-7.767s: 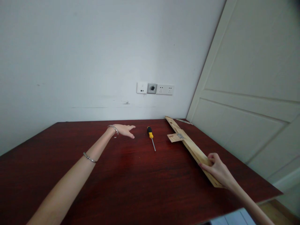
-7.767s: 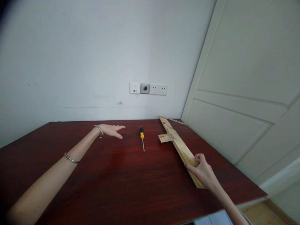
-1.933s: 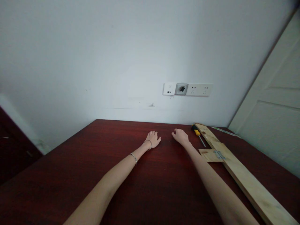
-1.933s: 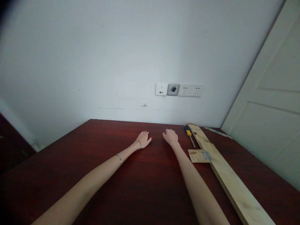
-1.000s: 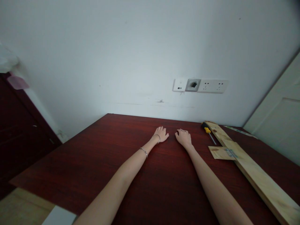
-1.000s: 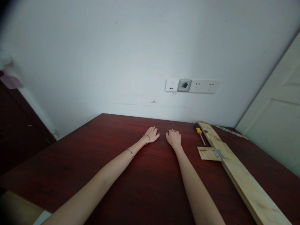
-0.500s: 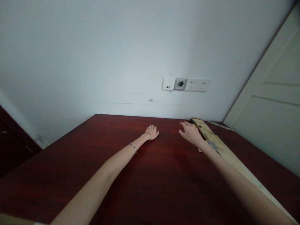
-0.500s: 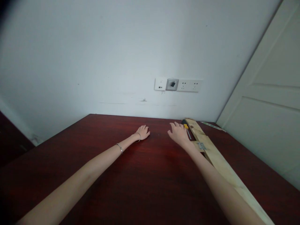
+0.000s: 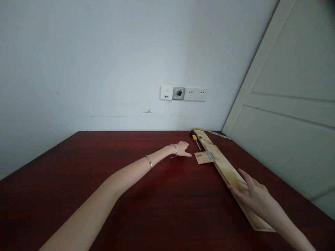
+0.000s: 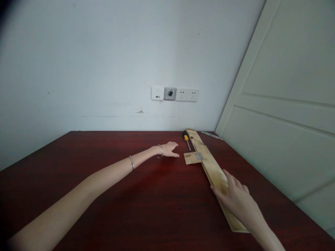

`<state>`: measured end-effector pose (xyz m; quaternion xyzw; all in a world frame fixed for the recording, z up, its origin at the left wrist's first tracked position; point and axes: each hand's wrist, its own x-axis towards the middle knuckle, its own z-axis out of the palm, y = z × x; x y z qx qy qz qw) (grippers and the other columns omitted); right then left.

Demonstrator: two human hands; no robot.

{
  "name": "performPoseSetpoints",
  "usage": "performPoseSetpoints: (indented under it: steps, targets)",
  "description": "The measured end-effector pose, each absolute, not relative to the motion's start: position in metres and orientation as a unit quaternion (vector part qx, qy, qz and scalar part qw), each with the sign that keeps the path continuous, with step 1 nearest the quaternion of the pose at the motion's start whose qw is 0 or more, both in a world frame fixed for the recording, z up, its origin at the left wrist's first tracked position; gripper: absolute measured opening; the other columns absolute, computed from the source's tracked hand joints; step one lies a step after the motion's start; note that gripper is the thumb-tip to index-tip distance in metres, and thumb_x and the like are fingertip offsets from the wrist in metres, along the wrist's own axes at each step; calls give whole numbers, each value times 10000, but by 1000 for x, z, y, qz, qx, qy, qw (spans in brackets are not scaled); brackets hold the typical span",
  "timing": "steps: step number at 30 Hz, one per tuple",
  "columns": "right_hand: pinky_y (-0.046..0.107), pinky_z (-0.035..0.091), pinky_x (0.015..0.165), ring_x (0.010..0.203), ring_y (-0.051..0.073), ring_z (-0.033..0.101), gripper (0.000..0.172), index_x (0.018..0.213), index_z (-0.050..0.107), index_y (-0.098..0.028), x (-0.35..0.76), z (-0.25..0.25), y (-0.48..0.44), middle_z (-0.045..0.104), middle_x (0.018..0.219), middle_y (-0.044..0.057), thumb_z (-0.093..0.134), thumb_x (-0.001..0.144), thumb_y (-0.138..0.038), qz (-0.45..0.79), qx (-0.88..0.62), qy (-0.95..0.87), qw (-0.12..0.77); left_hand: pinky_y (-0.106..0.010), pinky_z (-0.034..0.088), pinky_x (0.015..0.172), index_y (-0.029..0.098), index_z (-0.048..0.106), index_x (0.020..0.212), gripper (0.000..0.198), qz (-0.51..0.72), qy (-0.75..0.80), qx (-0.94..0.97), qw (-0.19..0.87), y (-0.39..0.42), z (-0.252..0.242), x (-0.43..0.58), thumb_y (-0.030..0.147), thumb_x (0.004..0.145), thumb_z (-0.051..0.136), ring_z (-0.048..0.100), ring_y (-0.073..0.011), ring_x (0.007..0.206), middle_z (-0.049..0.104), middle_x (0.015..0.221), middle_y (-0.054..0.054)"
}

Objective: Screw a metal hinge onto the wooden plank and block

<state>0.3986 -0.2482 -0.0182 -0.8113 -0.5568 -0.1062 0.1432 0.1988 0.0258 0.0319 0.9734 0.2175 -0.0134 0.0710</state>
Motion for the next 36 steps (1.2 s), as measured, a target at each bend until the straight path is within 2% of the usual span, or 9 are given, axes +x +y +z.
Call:
performPoseSetpoints:
  steps: [4, 8, 12, 16, 20, 24, 30, 36]
  targets:
    - [433, 445, 845, 979, 349, 590, 818, 1362, 313, -100, 389, -22, -254, 604, 1146, 179, 422, 751, -633, -91, -847, -505, 136, -337, 376, 956, 58, 426, 1248, 790, -14, 163, 982, 89, 1, 27, 224, 631, 720, 558, 442, -294, 1174, 460, 1297, -188]
    - [434, 449, 810, 959, 358, 596, 815, 1375, 297, -88, 387, -17, -252, 647, 1021, 173, 425, 755, -601, -60, -865, -483, 121, -342, 408, 924, 89, 389, 1282, 806, 0, 171, 980, 98, -10, 21, 243, 630, 710, 562, 443, -294, 1176, 446, 1310, -171]
    - [446, 445, 816, 1026, 365, 571, 831, 1390, 253, -84, 387, -13, -246, 609, 1098, 189, 441, 743, -573, -28, -866, -481, 134, -347, 439, 880, 81, 431, 1232, 738, -20, 180, 980, 85, -18, 19, 255, 564, 703, 606, 475, -299, 1133, 492, 1250, -169]
    - [454, 440, 834, 1089, 363, 536, 808, 1375, 267, -104, 390, -16, -242, 572, 1151, 191, 465, 726, -543, -22, -862, -478, 167, -353, 434, 897, 94, 404, 1256, 745, -28, 190, 979, 67, -21, 15, 261, 538, 698, 621, 485, -295, 1121, 501, 1241, -152]
    - [438, 456, 813, 1072, 347, 544, 745, 1295, 360, -122, 393, -19, -243, 575, 1131, 181, 496, 698, -545, -16, -861, -464, 209, -349, 449, 876, 126, 400, 1264, 669, -20, 192, 979, 67, -18, 10, 261, 485, 735, 597, 504, -293, 1108, 513, 1229, -137]
    - [432, 466, 791, 1032, 339, 561, 718, 1256, 379, -149, 393, -20, -246, 588, 1090, 159, 519, 679, -551, -12, -858, -458, 232, -349, 466, 847, 118, 439, 1220, 610, -4, 178, 981, 82, -9, 7, 260, 454, 736, 602, 533, -292, 1073, 533, 1199, -147]
    - [429, 460, 801, 1010, 339, 557, 681, 1194, 416, -157, 381, -14, -251, 595, 1042, 151, 522, 668, -578, -18, -867, -438, 239, -343, 448, 868, 110, 431, 1232, 690, 34, 165, 980, 106, -1, 11, 255, 462, 683, 654, 537, -293, 1069, 538, 1209, -149]
    - [432, 443, 833, 1002, 345, 536, 689, 1184, 423, -155, 345, 1, -256, 580, 1051, 151, 537, 656, -583, -51, -858, -439, 264, -317, 419, 876, 116, 461, 1207, 643, 72, 154, 979, 115, -7, 40, 218, 419, 677, 662, 526, -266, 1046, 551, 1173, -125]
